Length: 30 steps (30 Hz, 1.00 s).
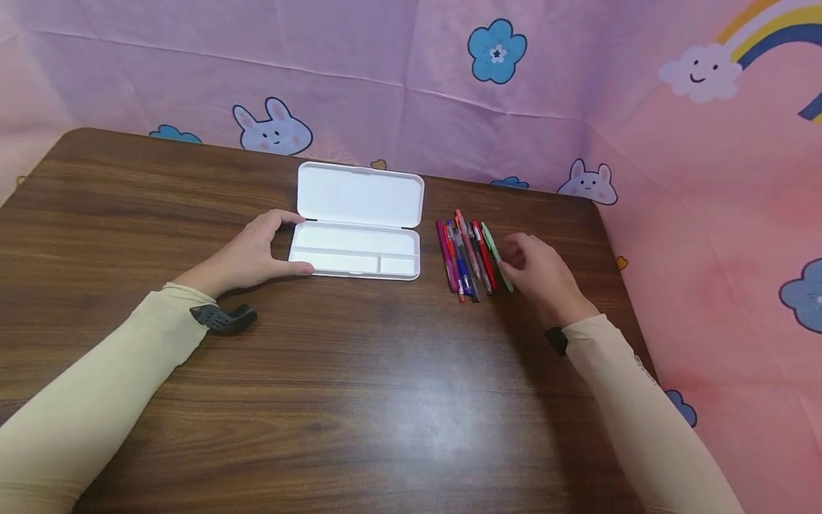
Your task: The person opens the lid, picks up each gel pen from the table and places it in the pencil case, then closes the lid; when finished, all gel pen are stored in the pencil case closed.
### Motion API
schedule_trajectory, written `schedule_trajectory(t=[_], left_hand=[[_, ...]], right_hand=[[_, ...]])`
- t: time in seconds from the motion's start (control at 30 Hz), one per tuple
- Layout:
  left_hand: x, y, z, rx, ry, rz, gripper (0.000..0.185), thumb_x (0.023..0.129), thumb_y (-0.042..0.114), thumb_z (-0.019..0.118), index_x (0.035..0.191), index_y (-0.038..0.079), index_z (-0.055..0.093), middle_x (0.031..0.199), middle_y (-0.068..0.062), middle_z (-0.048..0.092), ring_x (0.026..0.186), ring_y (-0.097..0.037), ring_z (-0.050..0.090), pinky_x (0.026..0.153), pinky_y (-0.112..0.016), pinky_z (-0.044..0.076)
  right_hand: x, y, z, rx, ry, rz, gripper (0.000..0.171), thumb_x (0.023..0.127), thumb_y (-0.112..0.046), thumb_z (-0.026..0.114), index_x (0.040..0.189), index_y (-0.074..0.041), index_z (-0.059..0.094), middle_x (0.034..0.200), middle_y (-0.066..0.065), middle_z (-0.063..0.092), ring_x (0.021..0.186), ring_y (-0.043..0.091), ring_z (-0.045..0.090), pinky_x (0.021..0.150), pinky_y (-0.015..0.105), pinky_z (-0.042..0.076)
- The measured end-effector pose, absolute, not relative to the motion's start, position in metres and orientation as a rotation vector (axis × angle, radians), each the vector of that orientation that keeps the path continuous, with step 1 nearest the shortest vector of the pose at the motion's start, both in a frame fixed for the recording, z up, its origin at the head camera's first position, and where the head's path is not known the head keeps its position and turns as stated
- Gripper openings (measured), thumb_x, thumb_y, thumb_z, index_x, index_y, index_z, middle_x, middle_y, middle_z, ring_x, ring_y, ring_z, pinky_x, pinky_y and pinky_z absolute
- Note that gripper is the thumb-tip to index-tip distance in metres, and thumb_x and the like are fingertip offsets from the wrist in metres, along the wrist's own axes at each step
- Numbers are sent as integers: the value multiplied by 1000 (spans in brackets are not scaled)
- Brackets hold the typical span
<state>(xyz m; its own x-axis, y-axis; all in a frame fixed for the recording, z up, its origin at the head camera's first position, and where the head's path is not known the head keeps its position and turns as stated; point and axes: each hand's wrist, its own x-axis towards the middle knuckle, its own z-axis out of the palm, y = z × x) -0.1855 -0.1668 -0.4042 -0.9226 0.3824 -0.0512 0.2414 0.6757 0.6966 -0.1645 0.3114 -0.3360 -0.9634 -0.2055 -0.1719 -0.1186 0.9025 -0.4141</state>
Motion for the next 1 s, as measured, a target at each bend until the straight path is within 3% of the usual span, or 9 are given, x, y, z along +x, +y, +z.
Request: schedule_trajectory(t=[0.27,0.6,1.0], left_hand=[[-187,-167,-405,505,2695,1086,99,81,57,84,154,7,39,160,-18,36,151,-40,27,120,-64,22],[-187,-166,-406,498,2696,1077,101,81,60,83,154,8,38,161,-18,35,152,-40,26,120,-65,22],[-186,-166,-406,499,2704,1081,100,80,60,83,153,9,40,160,-17,37,150,-40,27,120,-65,23]], right_hand=[[-149,332,-350,-84,2816,-694,53,104,-33,64,146,-4,49,132,22,63,117,38,63,93,57,54],[-152,329,-353,-57,2821,-663,45,102,-32,67,135,-4,58,123,20,68,110,34,65,93,54,55],[-156,326,-352,-56,2800,-618,33,101,-31,68,121,-5,70,110,16,72,94,28,65,76,35,52]])
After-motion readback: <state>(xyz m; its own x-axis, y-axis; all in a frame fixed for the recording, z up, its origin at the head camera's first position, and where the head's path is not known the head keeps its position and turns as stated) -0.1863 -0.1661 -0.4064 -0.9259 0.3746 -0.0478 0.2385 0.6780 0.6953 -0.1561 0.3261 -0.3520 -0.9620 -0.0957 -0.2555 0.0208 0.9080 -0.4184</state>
